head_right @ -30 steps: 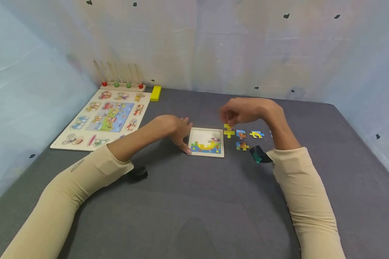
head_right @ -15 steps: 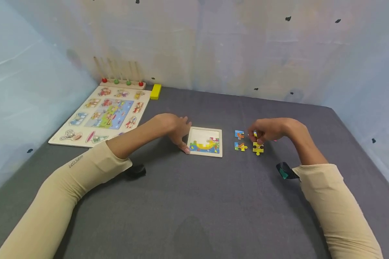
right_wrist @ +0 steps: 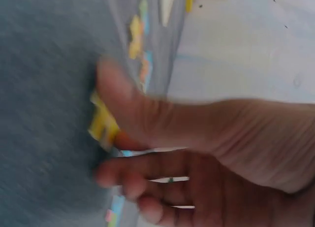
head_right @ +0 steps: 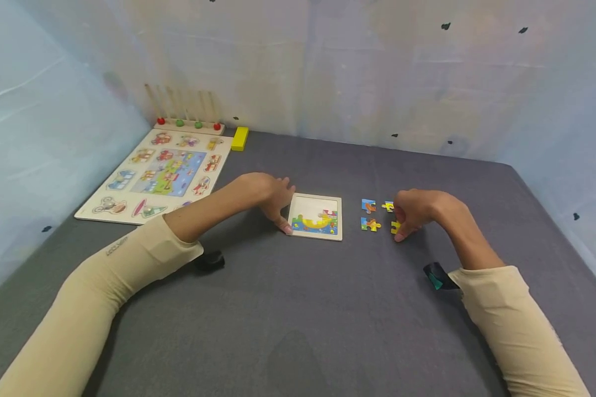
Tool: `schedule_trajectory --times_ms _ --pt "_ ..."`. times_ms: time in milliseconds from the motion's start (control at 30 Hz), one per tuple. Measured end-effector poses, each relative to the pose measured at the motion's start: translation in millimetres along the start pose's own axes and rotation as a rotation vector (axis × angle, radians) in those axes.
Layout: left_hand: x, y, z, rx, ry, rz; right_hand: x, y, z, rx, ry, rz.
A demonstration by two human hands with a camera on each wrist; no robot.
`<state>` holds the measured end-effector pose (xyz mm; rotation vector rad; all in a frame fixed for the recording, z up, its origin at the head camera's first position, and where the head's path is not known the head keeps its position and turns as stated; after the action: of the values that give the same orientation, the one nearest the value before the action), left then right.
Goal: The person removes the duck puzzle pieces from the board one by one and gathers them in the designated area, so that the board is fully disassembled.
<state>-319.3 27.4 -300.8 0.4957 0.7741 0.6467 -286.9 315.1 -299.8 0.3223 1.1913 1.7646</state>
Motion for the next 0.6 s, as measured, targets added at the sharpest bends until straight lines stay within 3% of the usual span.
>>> schedule_trajectory --times_ms 300,600 --pt "-2.3 -0.5 1.9 -0.009 -0.002 0.010 -3 1.2 -3 0.075 0.063 0.026" --pt "-1.4 0.3 1.5 -0.006 -0.001 -0.005 -9 11.9 -6 0.002 0.041 0.025"
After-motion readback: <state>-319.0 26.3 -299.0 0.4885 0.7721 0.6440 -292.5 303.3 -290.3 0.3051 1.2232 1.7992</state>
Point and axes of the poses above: each hand's wrist, its own z-axis away from the middle knuckle, its own y-axis out of the back of the hand, x = y × z, the point moved 2 cm from there along -z, towards the middle knuckle, and after that the axes turned 14 degrees about y, right-handed, at the moved point
